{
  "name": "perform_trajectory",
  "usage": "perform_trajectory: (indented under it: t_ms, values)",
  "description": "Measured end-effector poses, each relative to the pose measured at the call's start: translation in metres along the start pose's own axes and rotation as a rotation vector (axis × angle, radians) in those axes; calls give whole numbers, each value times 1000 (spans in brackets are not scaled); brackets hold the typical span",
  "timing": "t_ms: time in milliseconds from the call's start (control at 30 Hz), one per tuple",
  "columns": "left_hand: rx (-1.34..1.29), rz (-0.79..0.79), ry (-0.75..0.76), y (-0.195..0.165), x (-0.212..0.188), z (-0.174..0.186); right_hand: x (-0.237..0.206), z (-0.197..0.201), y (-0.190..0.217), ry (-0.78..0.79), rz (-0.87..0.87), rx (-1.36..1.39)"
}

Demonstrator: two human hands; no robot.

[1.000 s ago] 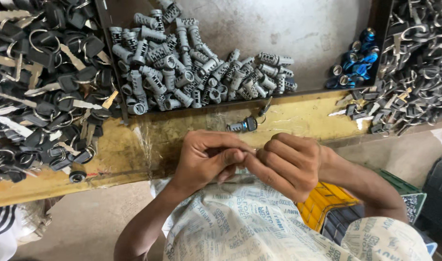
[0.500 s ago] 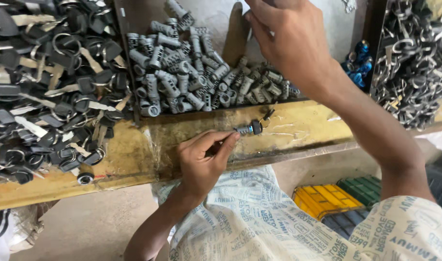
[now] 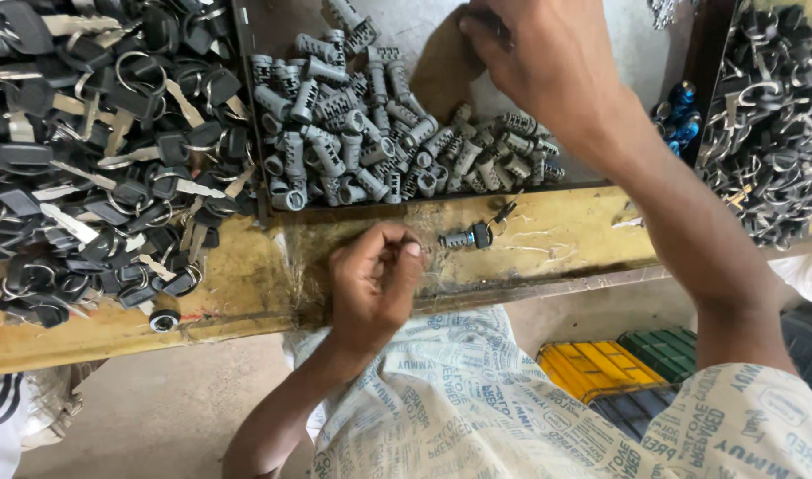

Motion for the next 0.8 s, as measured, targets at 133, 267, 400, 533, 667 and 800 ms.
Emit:
perform_trajectory:
  t_ms: [133,267,400,533,667,800]
  values:
    - [-218,144,88,-6,3,7,-7,8,10,-36,26,71]
    - [-320,199,96,-18,4,5,-44,37,57,102,-280,536]
    - [-348,138,77,-29,5,-11,-83,49,114,-55,-240,643]
    - [-29,-96,-27,-40,7,-26,-98,42,137,-180,-293,596]
    - [107,-305,-98,-46,5,-29,-95,41,146,-250,-320,581]
    - [130,-406,-111,-43,-1,-26,-91,40,150,-266,-394,569]
Point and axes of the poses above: each hand's wrist, its own x-axis towards the middle knuckle, its own z-axis out of the back of the hand, y = z × x, the point moved 2 cm from there along x, towards the middle knuckle, and after that the axes turned 4 degrees about z, right-handed, at the moved point
